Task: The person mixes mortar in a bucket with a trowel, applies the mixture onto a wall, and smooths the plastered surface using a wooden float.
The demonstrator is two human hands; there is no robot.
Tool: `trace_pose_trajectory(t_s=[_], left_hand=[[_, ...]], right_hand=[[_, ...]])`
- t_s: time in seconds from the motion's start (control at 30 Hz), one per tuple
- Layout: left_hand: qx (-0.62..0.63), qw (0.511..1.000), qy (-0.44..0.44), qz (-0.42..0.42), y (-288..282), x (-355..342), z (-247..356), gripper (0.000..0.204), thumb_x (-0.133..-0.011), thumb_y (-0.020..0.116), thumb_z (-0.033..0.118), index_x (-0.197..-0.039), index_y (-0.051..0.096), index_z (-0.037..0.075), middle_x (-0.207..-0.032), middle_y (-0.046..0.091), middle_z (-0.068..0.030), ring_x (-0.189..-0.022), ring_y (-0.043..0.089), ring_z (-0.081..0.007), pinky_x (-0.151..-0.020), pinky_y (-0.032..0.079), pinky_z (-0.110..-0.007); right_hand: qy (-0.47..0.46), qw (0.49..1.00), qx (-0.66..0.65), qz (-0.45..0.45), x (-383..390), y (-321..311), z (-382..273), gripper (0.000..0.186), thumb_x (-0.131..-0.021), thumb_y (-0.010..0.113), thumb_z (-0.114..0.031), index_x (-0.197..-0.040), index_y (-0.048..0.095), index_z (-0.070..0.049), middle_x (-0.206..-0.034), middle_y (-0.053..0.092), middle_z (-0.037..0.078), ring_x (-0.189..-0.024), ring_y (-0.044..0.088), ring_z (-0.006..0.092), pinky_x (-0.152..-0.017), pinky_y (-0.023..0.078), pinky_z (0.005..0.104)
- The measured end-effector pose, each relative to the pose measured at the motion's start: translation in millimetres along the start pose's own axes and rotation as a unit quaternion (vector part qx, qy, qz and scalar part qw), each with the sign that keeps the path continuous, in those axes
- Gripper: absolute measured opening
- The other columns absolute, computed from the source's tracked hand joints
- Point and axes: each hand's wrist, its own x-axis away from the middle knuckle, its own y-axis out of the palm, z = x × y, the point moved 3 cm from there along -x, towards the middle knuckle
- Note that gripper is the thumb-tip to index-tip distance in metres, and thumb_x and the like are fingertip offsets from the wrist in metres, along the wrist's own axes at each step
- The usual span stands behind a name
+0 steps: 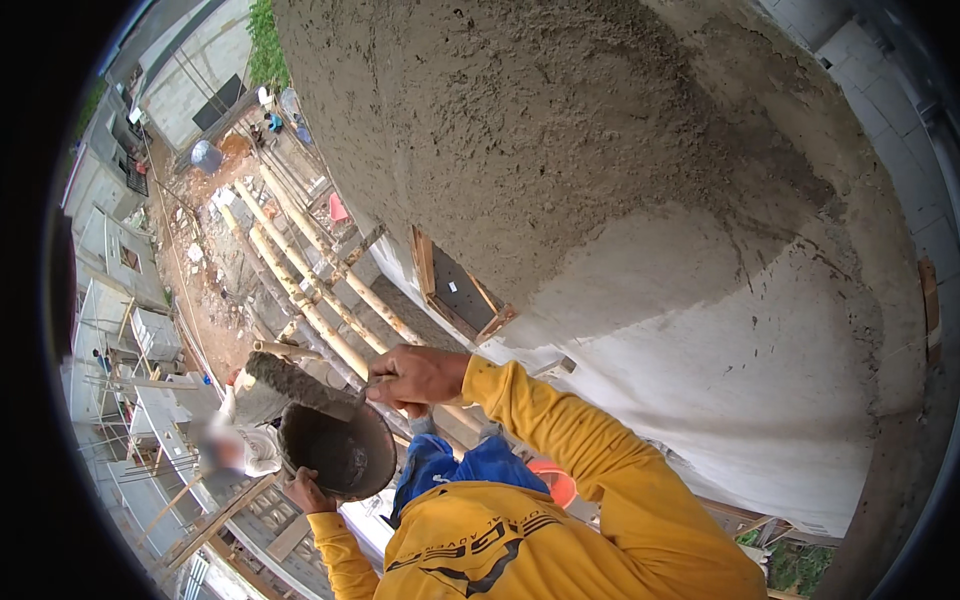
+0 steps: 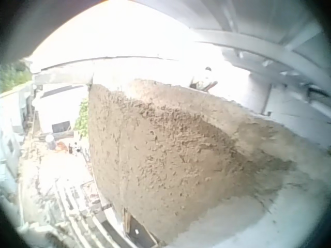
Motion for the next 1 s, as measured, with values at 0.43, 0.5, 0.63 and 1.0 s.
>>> trace_pose_trajectory(t_s=[0.43,0.5,0.63,1.0], left_hand=[[0.31,0.947,-0.084,0.024,15.6,-93.8,90.1,0.023,-0.071,0.052,0.006,-0.088,0.061,-0.007,-0.075,0.056,-0.0083,-0.065,0.05,-0.0174,-0.06,0.042,-0.029],[0.387,0.911,-0.12,-0.074,18.4,-110.4,143.2,0.033,-0.069,0.051,0.006,-0.097,0.063,-0.008,-0.073,0.058,-0.0064,-0.061,0.049,-0.0166,-0.057,0.043,-0.028],[0.417,0.889,-0.009,-0.191,44.5,-119.2,203.2,0.035,-0.069,0.055,0.013,-0.097,0.063,-0.006,-0.071,0.058,-0.0062,-0.061,0.05,-0.0165,-0.057,0.044,-0.03],[0.434,0.853,0.198,-0.213,64.5,-76.1,334.5,0.044,-0.073,0.054,0.011,-0.112,0.064,-0.005,-0.102,0.068,-0.0193,-0.098,0.063,-0.0312,-0.093,0.046,-0.04]], right_hand=[[0.214,0.751,0.233,0.579,243.1,52.2,189.4,0.022,-0.095,0.057,-0.021,-0.104,0.054,-0.001,-0.082,0.065,0.02,-0.073,0.066,0.0365,-0.067,0.051,0.043],[0.223,0.779,0.256,0.528,210.0,67.7,167.7,0.029,-0.09,0.064,-0.022,-0.11,0.056,-0.003,-0.095,0.067,0.025,-0.087,0.064,0.0451,-0.075,0.052,0.0478],[0.142,0.745,0.49,0.43,137.2,57.2,137.0,0.031,-0.083,0.068,-0.024,-0.11,0.062,-0.009,-0.092,0.06,0.01,-0.081,0.066,0.0291,-0.069,0.054,0.0437],[0.164,0.855,0.384,0.306,83.5,20.9,158.6,0.033,-0.087,0.062,-0.03,-0.102,0.064,-0.001,-0.084,0.067,0.026,-0.084,0.067,0.043,-0.074,0.053,0.0494]])
